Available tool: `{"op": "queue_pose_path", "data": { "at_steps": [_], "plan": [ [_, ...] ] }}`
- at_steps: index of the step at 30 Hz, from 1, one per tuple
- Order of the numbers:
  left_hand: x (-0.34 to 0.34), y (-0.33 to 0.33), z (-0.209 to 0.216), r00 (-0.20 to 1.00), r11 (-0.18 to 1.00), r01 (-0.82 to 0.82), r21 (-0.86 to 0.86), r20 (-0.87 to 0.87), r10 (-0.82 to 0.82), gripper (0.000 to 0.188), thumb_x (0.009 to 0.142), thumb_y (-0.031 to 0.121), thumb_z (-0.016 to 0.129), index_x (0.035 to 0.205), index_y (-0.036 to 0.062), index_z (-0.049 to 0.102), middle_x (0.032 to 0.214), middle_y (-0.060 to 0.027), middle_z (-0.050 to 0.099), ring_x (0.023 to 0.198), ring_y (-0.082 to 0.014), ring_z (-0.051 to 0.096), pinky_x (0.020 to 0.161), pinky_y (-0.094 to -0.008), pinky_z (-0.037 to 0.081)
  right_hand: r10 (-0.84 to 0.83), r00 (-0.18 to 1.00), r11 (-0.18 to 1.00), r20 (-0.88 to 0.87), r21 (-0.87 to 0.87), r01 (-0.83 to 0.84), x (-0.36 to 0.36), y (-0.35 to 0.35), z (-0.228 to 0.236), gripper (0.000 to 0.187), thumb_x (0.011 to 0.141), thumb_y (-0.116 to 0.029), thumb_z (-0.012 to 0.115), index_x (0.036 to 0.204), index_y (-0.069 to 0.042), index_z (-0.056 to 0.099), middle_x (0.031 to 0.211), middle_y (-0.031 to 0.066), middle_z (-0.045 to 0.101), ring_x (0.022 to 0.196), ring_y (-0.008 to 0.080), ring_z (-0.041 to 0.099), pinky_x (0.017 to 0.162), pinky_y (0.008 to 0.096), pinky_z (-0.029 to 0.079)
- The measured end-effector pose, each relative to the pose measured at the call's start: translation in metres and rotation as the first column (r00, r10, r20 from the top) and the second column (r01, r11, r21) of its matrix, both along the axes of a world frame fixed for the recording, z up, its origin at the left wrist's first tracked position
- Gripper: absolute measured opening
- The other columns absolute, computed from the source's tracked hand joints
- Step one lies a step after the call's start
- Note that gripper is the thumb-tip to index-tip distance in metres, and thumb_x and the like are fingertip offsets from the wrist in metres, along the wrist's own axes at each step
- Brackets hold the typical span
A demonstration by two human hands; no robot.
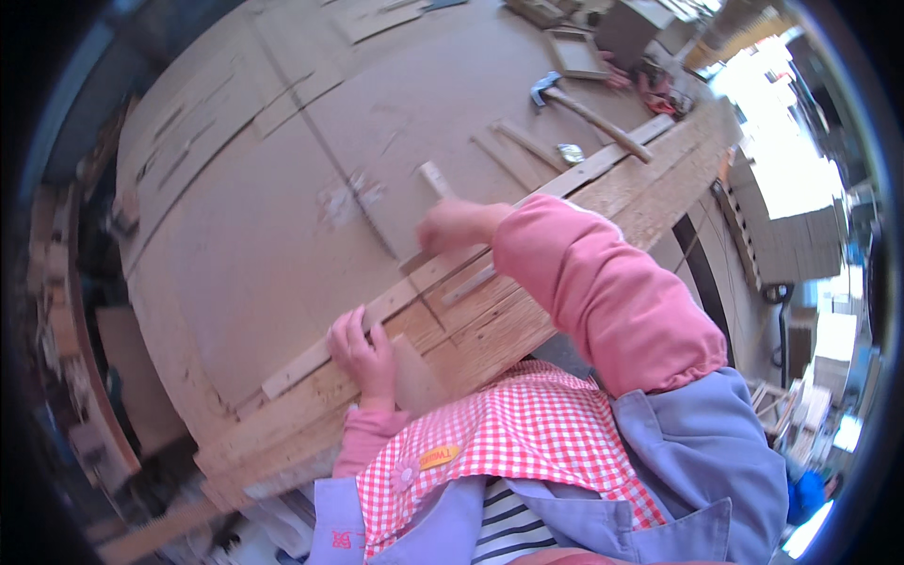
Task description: The person assembles small wooden pieces on a workbench, using a hammer to tap them into place. They measure and align the pieces, then retrieve additional wooden strips from a nearby stack and continue assembling the structure.
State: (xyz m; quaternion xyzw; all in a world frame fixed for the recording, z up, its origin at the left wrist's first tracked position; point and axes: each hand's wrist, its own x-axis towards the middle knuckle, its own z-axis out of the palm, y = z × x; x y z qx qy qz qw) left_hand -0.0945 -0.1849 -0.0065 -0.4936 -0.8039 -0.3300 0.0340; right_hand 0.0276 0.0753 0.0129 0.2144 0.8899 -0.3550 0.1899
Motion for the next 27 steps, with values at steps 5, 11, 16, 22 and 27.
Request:
{"op": "queue_pose_path", "data": {
  "at_steps": [5, 11, 16, 22, 27],
  "plan": [
    [0.0, -0.002, -0.002, 1.0, 0.998, 0.019, -0.06, -0.002, -0.019, 0.032, 0.077, 0.008, 0.059, 0.109, 0.0048, 0.06, 0.106, -0.0133, 0.057, 0.104, -0.0318, 0.052, 0.093, -0.0458, 0.038, -0.311, 0.846, 0.949, -0.433, -0.196, 0.248, 0.027, -0.009, 0.042, 0.019, 0.088, -0.021, 0.055, 0.098, -0.006, 0.062, 0.088, 0.0136, 0.066, 0.083, 0.0294, 0.063, 0.074, 0.0389, 0.049],
    [-0.02, -0.002, 0.0, 0.985, 0.98, 0.145, -0.138, 0.112, -0.13, 0.029, 0.078, 0.008, 0.058, 0.106, 0.0007, 0.059, 0.101, -0.0155, 0.056, 0.099, -0.0333, 0.052, 0.089, -0.0453, 0.039, -0.62, 0.689, 0.712, -0.376, -0.639, 0.291, 0.122, -0.078, 0.06, 0.017, 0.091, -0.016, 0.047, 0.096, -0.003, 0.056, 0.077, 0.0073, 0.06, 0.072, 0.0178, 0.057, 0.066, 0.0327, 0.047],
    [0.013, 0.046, 0.046, 0.965, 0.935, 0.262, -0.238, 0.035, -0.262, 0.022, 0.081, 0.008, 0.058, 0.1, -0.0006, 0.061, 0.101, -0.0144, 0.057, 0.1, -0.0314, 0.053, 0.09, -0.0424, 0.04, -0.816, 0.55, 0.492, -0.177, -0.712, 0.501, 0.232, -0.165, 0.045, 0.024, 0.093, -0.023, 0.046, 0.096, 0.0, 0.054, 0.078, 0.0056, 0.054, 0.075, 0.0142, 0.052, 0.068, 0.0321, 0.044],
    [0.253, 0.106, 0.176, 0.193, 0.342, 0.908, 0.242, 0.483, -0.854, 0.018, 0.077, 0.005, 0.062, 0.095, 0.0016, 0.065, 0.099, -0.0107, 0.058, 0.108, -0.0299, 0.049, 0.095, -0.0404, 0.038, -0.977, 0.16, 0.213, -0.144, -0.764, 0.609, 0.36, -0.271, 0.03, 0.043, 0.094, -0.043, 0.05, 0.108, -0.002, 0.057, 0.091, 0.0037, 0.056, 0.084, 0.0129, 0.049, 0.076, 0.0298, 0.04],
    [0.414, 0.062, 0.313, -0.924, -0.789, 0.375, 0.486, 0.121, -0.364, 0.009, 0.076, 0.013, 0.063, 0.081, 0.0105, 0.07, 0.101, -0.0072, 0.056, 0.097, -0.0282, 0.05, 0.088, -0.0446, 0.038, -0.933, -0.321, -0.041, -0.165, -0.835, 0.548, 0.421, -0.337, 0.024, 0.028, 0.095, -0.032, 0.052, 0.102, -0.005, 0.058, 0.079, -0.0016, 0.049, 0.067, 0.0066, 0.044, 0.061, 0.0225, 0.04]
  ]
}}
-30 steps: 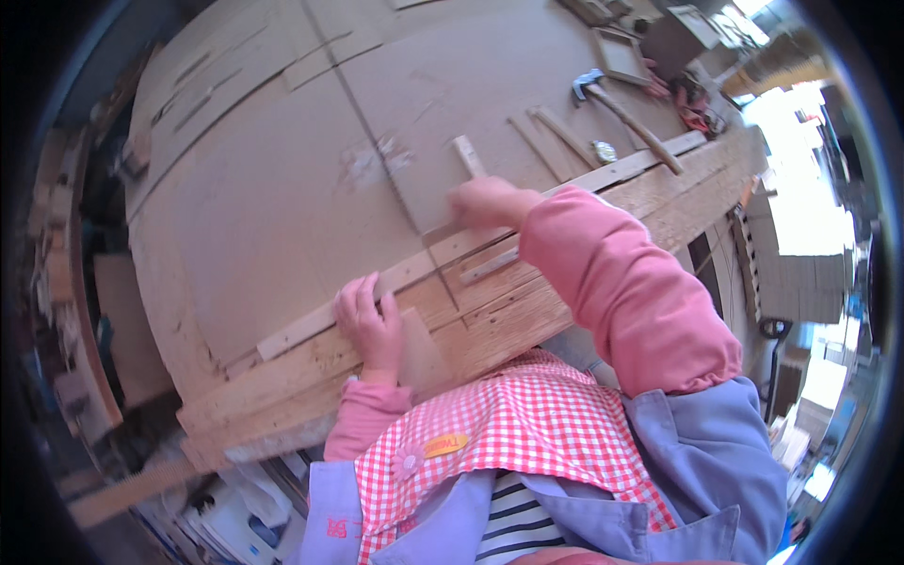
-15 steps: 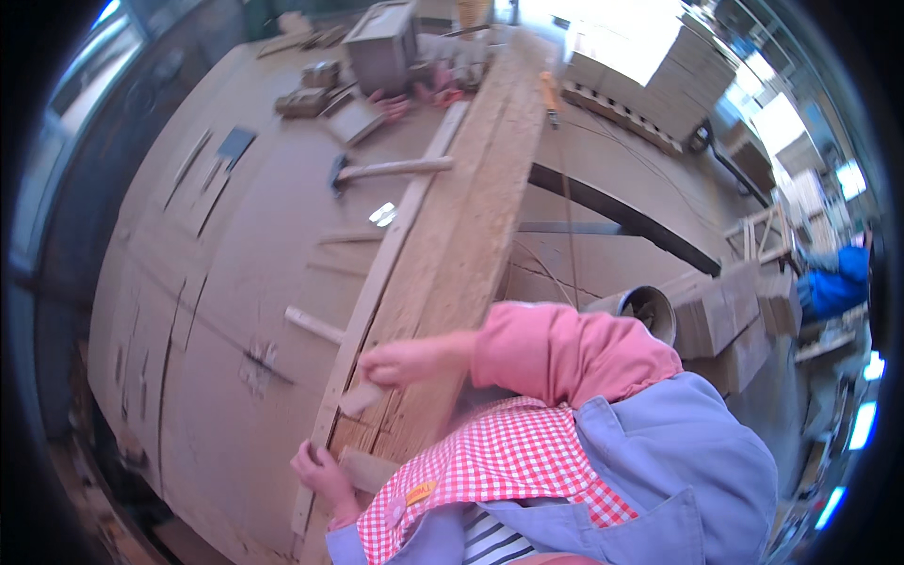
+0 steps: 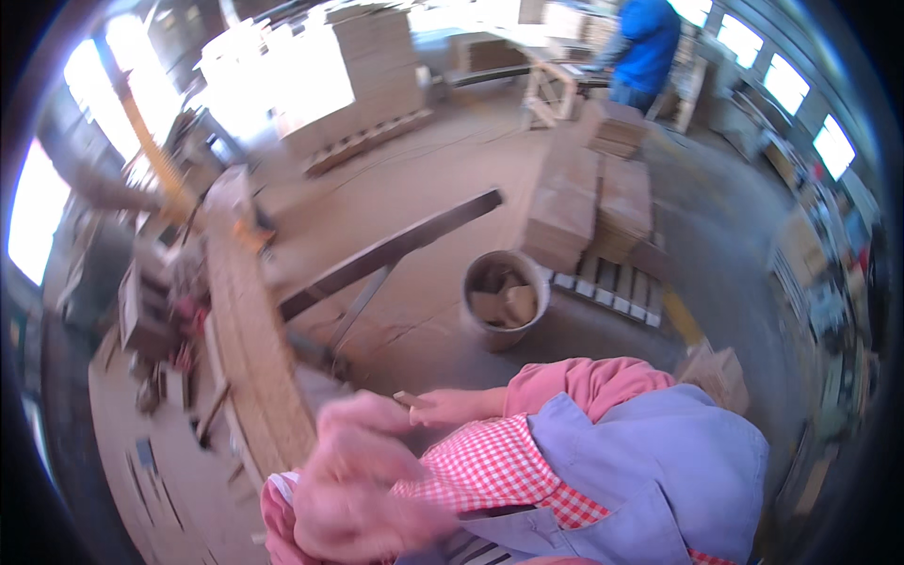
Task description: The person assembles small wooden pieces on a workbench, using a hammer to tap them into place. They measure and align the pieces, then retrieve additional wooden strips from a nearby stack and continue assembling the structure.
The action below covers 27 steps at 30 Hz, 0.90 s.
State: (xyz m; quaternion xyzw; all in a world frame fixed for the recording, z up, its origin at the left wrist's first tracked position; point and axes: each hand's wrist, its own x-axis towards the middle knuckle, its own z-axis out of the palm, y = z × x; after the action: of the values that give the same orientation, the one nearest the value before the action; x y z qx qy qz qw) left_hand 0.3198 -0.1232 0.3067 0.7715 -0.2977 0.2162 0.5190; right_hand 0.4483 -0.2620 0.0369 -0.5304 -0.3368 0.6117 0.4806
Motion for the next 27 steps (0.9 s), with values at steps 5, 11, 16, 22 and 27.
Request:
{"op": "queue_pose_path", "data": {
  "at_steps": [5, 11, 16, 22, 27],
  "plan": [
    [0.075, -0.064, 0.023, 0.851, 0.792, 0.522, -0.315, 0.129, -0.509, 0.022, 0.079, 0.034, 0.062, 0.082, 0.0137, 0.07, 0.106, -0.0077, 0.056, 0.106, -0.0305, 0.046, 0.083, -0.045, 0.036, -0.287, 0.958, 0.958, -0.023, 0.018, 0.288, 0.047, -0.06, 0.002, 0.025, 0.095, -0.029, 0.052, 0.099, -0.005, 0.057, 0.08, -0.0015, 0.049, 0.068, 0.0068, 0.046, 0.062, 0.0212, 0.042],
    [0.097, -0.083, 0.011, 0.786, 0.675, 0.603, -0.425, 0.174, -0.593, 0.032, 0.082, 0.048, 0.061, 0.082, 0.0176, 0.071, 0.109, -0.0084, 0.057, 0.111, -0.0317, 0.044, 0.078, -0.0457, 0.034, -0.486, 0.873, 0.865, 0.052, -0.117, 0.488, 0.058, -0.114, -0.005, 0.033, 0.096, -0.036, 0.049, 0.102, -0.005, 0.059, 0.079, -0.0015, 0.052, 0.067, 0.0078, 0.049, 0.064, 0.0226, 0.043],
    [0.111, -0.069, 0.007, 0.765, 0.675, 0.642, -0.364, 0.248, -0.594, 0.018, 0.078, 0.027, 0.065, 0.084, 0.0107, 0.07, 0.102, -0.0095, 0.057, 0.103, -0.0325, 0.049, 0.081, -0.0448, 0.039, -0.494, 0.863, 0.853, 0.102, -0.136, 0.504, 0.052, -0.097, -0.016, 0.032, 0.094, -0.034, 0.051, 0.105, -0.005, 0.061, 0.08, -0.0004, 0.055, 0.069, 0.0093, 0.052, 0.065, 0.0257, 0.044],
    [0.075, 0.017, 0.012, 0.934, 0.944, 0.267, -0.192, 0.293, -0.204, 0.004, 0.077, 0.012, 0.067, 0.08, 0.0129, 0.069, 0.1, -0.0093, 0.056, 0.096, -0.0338, 0.052, 0.08, -0.0446, 0.042, -0.511, 0.86, 0.859, -0.004, -0.032, 0.511, 0.053, -0.024, -0.018, 0.025, 0.095, -0.028, 0.052, 0.1, -0.005, 0.06, 0.07, -0.0014, 0.052, 0.061, 0.0077, 0.05, 0.057, 0.0239, 0.042],
    [-0.013, 0.098, 0.016, 0.581, 0.805, -0.469, -0.364, 0.56, 0.591, 0.009, 0.084, 0.033, 0.063, 0.092, 0.0337, 0.066, 0.11, -0.0038, 0.051, 0.103, -0.0284, 0.046, 0.085, -0.0451, 0.037, -0.298, 0.949, 0.943, 0.098, -0.121, 0.309, 0.051, 0.032, -0.001, 0.024, 0.096, -0.026, 0.053, 0.098, -0.003, 0.058, 0.071, -0.0016, 0.052, 0.06, 0.007, 0.049, 0.056, 0.0222, 0.041]
  ]
}}
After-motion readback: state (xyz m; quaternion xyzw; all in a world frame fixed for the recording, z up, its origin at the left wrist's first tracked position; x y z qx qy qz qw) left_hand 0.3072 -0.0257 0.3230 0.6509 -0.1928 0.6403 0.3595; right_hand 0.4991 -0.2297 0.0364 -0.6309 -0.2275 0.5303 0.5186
